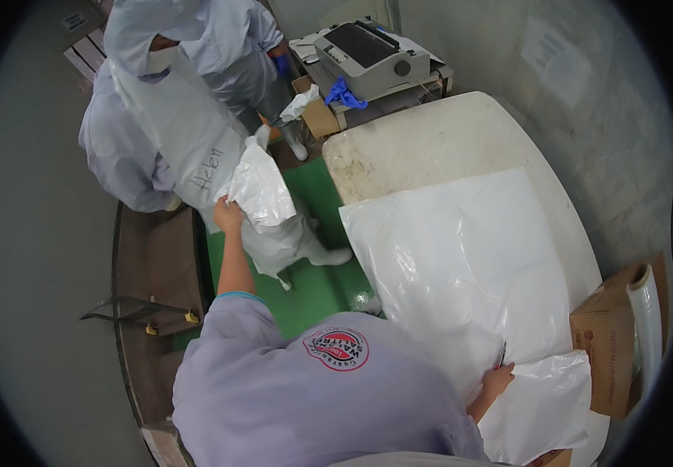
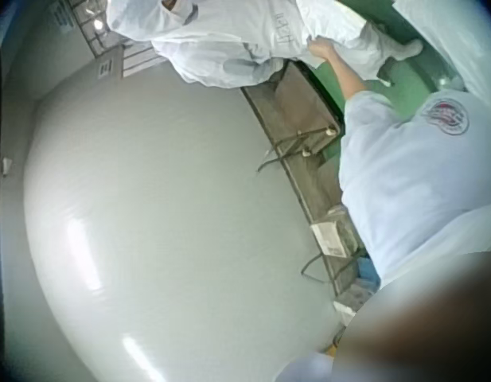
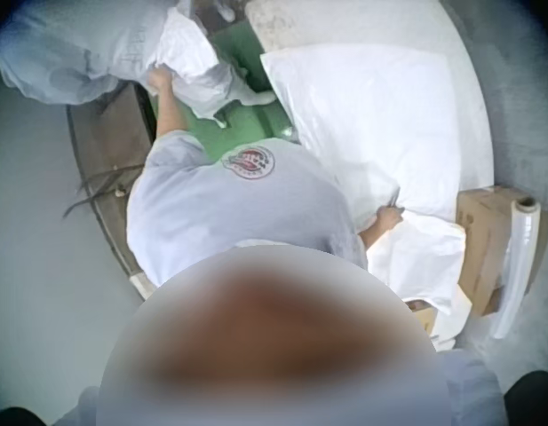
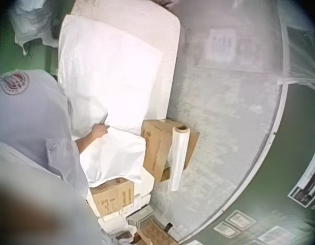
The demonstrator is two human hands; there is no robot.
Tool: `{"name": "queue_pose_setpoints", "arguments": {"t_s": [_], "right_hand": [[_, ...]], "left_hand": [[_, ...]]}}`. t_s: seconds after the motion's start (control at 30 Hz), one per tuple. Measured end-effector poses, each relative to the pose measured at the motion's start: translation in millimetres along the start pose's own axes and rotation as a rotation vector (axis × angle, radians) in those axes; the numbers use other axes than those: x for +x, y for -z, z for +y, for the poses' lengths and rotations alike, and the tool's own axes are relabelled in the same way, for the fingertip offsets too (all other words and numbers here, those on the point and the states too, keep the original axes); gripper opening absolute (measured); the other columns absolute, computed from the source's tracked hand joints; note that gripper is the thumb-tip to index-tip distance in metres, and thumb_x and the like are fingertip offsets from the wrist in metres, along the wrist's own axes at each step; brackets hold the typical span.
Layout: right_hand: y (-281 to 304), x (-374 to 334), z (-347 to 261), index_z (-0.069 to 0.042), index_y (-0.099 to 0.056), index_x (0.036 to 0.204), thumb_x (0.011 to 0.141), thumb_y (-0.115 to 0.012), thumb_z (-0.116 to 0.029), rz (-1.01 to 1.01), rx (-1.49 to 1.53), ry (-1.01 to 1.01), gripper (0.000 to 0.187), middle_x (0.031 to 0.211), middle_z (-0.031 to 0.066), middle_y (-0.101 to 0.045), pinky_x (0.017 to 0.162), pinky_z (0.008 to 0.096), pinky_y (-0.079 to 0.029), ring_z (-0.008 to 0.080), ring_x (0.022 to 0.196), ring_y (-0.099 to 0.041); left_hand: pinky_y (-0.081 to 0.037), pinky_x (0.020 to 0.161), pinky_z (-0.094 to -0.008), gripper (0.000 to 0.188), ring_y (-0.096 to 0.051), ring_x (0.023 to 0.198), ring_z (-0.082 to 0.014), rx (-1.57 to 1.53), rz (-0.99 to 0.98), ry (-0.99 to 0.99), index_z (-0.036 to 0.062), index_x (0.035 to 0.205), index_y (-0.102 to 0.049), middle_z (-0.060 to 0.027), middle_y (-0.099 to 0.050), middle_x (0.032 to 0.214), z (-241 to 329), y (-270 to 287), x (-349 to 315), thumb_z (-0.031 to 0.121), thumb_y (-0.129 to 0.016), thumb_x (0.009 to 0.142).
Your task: The person cuts a large white plastic sheet into smaller pieces using a red utility knife and writes names on them with a black marker. The person handles the plastic sheet, utility knife, and marker throughout the task.
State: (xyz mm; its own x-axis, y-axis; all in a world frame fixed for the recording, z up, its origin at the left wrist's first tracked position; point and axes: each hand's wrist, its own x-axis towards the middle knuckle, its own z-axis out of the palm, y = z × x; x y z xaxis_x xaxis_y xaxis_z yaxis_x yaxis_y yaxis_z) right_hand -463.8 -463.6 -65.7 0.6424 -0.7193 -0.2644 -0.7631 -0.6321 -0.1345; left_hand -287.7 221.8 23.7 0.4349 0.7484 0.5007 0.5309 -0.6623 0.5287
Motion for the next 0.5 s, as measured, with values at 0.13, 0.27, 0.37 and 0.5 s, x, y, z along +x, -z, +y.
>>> {"name": "queue_pose_setpoints", "arguments": {"t_s": [0.13,0.27,0.37,0.5], "right_hand": [[-1.4,-2.1,4.2,0.006,-0.056,0.087,0.074,-0.046,-0.005,0.025,-0.026,0.015,0.02,0.126,0.0129,-0.036,0.08,0.0394,-0.043,0.0336,0.101,-0.042],[-18.3,9.0,22.0,0.003,-0.057,0.089,0.074,-0.047,-0.006,0.065,-0.02,0.014,0.021,0.124,0.0137,-0.037,0.079,0.0398,-0.043,0.0341,0.098,-0.043],[-19.7,12.2,25.2,0.002,-0.057,0.089,0.072,-0.048,-0.005,0.103,0.025,0.051,0.021,0.122,0.0147,-0.038,0.08,0.04,-0.042,0.035,0.096,-0.044],[-9.7,0.6,13.0,0.003,-0.056,0.089,0.069,-0.048,-0.003,0.102,-0.014,0.107,0.023,0.12,0.0154,-0.041,0.08,0.0401,-0.042,0.0363,0.095,-0.044]], "left_hand": [[-0.044,0.069,-0.0383,0.025,-0.057,0.076,-0.0329,0.004,0.084,-0.084,0.005,0.089,-0.061,-0.0189,-0.059,0.079,-37.1,35.8,-1.4,0.014,-0.054,0.066],[-0.043,0.069,-0.0386,0.026,-0.057,0.076,-0.0329,-0.014,0.078,-0.048,0.0043,0.089,-0.06,-0.0188,-0.059,0.081,-30.3,38.5,-7.4,0.012,-0.053,0.066],[-0.043,0.068,-0.0378,0.024,-0.058,0.075,-0.0325,0.003,0.105,-0.063,0.0056,0.089,-0.061,-0.0178,-0.061,0.081,-44.6,33.3,-1.8,0.017,-0.054,0.068],[-0.043,0.069,-0.0377,0.025,-0.057,0.075,-0.0319,-0.068,0.154,-0.079,0.0041,0.088,-0.061,-0.0168,-0.06,0.081,-25.6,26.9,-2.0,0.015,-0.053,0.067]]}}
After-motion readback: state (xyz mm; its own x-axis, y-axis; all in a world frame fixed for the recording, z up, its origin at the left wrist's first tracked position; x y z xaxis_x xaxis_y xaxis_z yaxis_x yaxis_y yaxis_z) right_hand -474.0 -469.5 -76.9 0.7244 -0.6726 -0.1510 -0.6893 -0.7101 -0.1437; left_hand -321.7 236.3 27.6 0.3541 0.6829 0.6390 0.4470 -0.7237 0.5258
